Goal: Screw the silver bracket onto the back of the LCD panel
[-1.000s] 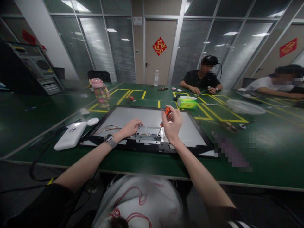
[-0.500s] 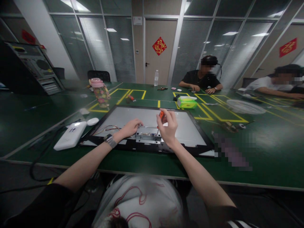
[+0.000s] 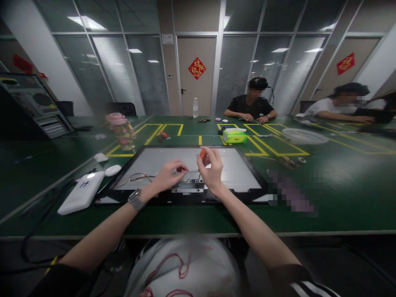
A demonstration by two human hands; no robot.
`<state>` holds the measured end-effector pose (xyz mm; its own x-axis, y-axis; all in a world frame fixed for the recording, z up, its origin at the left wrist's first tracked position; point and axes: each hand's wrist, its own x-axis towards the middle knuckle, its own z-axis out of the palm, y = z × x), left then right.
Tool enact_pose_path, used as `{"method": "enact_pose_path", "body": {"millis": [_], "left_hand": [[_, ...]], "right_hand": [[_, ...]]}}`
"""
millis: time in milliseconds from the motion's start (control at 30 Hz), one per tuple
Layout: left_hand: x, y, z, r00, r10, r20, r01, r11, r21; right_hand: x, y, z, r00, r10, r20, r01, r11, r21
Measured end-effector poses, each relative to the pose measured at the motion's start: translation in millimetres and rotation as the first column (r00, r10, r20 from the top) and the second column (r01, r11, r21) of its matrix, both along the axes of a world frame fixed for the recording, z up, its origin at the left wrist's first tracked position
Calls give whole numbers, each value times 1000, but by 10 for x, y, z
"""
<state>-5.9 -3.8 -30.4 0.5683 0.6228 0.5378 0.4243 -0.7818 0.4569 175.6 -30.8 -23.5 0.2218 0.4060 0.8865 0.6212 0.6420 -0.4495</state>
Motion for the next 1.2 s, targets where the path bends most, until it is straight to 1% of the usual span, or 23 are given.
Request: {"method": "enact_pose_path", "body": {"millis": [33, 67, 133, 233, 333, 467, 667, 900, 1067, 1200], "left_hand": [[57, -57, 10, 996, -83, -34, 82, 997, -10], [109, -104, 12, 988, -134, -81, 134, 991, -12], [188, -164, 4, 968, -174, -180, 175, 985, -9], [239, -189, 1, 930, -151, -336, 163, 987, 8], [243, -188, 16, 898, -117, -425, 151, 988, 46], [238, -175, 12, 883, -123, -453, 175, 982, 75], [217, -154, -15, 894, -110, -435, 173, 979, 109], [228, -181, -6, 863, -51, -502, 192, 953, 234], [241, -179, -18, 866, -50, -498, 183, 958, 221], [241, -154, -26, 865, -63, -497, 163, 973, 161]], "right_hand": [[-2, 6, -4, 1000, 4, -11, -4, 1000, -1], [-3, 12, -10, 1000, 9, -18, -9, 1000, -1], [-2, 26, -24, 1000, 4, -28, -4, 1000, 1], [4, 50, -45, 1000, -1, -26, 1, 1000, 1], [15, 77, -57, 1000, 7, -21, -7, 1000, 0], [38, 108, -56, 1000, 15, -25, -15, 1000, -14], [50, 114, -52, 999, 14, -43, -16, 999, -50], [74, 129, -38, 999, 12, -32, -14, 997, -75], [164, 143, 52, 996, -41, -85, 37, 998, -43], [241, 150, 99, 984, -75, -160, 71, 997, -32]]}}
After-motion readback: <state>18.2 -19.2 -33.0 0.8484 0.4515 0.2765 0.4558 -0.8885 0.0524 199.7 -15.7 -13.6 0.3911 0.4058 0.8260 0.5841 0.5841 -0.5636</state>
